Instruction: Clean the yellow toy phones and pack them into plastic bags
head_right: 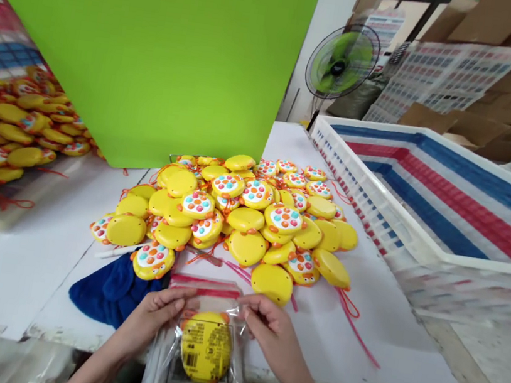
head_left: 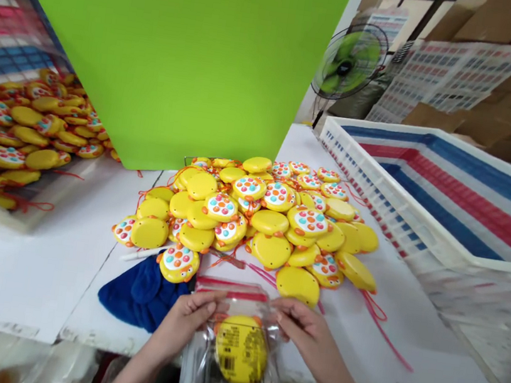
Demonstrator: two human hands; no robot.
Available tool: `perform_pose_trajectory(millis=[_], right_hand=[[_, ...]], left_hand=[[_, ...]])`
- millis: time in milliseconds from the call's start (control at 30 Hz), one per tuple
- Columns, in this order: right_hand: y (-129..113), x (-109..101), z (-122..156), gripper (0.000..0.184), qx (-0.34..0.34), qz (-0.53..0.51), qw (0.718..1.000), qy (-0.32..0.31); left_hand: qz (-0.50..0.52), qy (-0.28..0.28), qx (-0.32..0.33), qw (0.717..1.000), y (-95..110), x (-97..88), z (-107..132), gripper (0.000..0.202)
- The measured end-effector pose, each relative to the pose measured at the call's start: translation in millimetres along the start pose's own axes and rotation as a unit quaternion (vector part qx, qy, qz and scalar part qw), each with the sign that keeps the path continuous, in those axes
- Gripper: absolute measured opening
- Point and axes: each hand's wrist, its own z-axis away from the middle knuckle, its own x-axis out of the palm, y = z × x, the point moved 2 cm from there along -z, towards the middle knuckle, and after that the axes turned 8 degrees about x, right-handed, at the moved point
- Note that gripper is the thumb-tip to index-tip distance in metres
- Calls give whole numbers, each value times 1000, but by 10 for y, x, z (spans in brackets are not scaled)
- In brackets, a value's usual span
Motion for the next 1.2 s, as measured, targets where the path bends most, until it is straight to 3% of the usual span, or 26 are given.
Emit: perform_pose_trajectory(millis=[167, 233, 367, 467, 633, 700, 767, 800, 867, 900, 933, 1000, 1067, 1133, 1200], right_hand=[[35, -13, -16, 15, -10, -23, 1000, 12], [25, -1, -28, 13, -12, -38, 999, 12], [-26, 32, -36, 26, 12, -81, 997, 17], [-39, 127, -36, 39, 34, -32, 999, -17], [33, 253, -30, 40, 30, -2, 997, -68], [16, 151, -42, 39, 39, -14, 996, -77], [-91, -98, -71, 37, 30, -35, 998, -46], [-181, -276, -88, 35, 11, -57, 998, 0], [-398, -690, -91, 27, -69, -149, 969, 182], [-504, -883, -66, 22, -144, -220, 923, 281], [-588, -1021, -44, 20, -206, -267, 884, 324], [-655, -1141, -16, 26, -264, -277, 850, 362], [-573, -1048, -25, 33, -247, -164, 888, 352], [-370, -807, -61, 32, -209, 56, 923, 320], [-128, -526, -98, 39, -234, 236, 899, 284]], left_hand=[[-13, 35, 7, 999, 27, -5, 1, 11], [10, 41, 9, 999, 44, -3, 1, 7], [47, 26, 19, 998, 71, -2, 7, 11], [45, 5, 32, 998, 52, -3, 8, 28], [15, 32, 49, 998, 4, 14, -21, 36], [18, 22, 30, 999, -10, 32, -34, 50], [-17, 20, 17, 1000, -29, 40, -43, 58], [-50, 22, 20, 998, -39, 43, -46, 56], [-143, 23, 42, 989, -55, 59, -53, 47], [-204, 21, 62, 977, -57, 77, -56, 42], [-271, 19, 87, 958, -52, 105, -60, 37], [-411, 20, 135, 901, -30, 181, -70, 31], [-534, 26, 166, 829, -12, 272, -88, 30], [-636, 35, 178, 750, -16, 353, -115, 28], [-720, 44, 192, 666, -37, 410, -142, 24]])
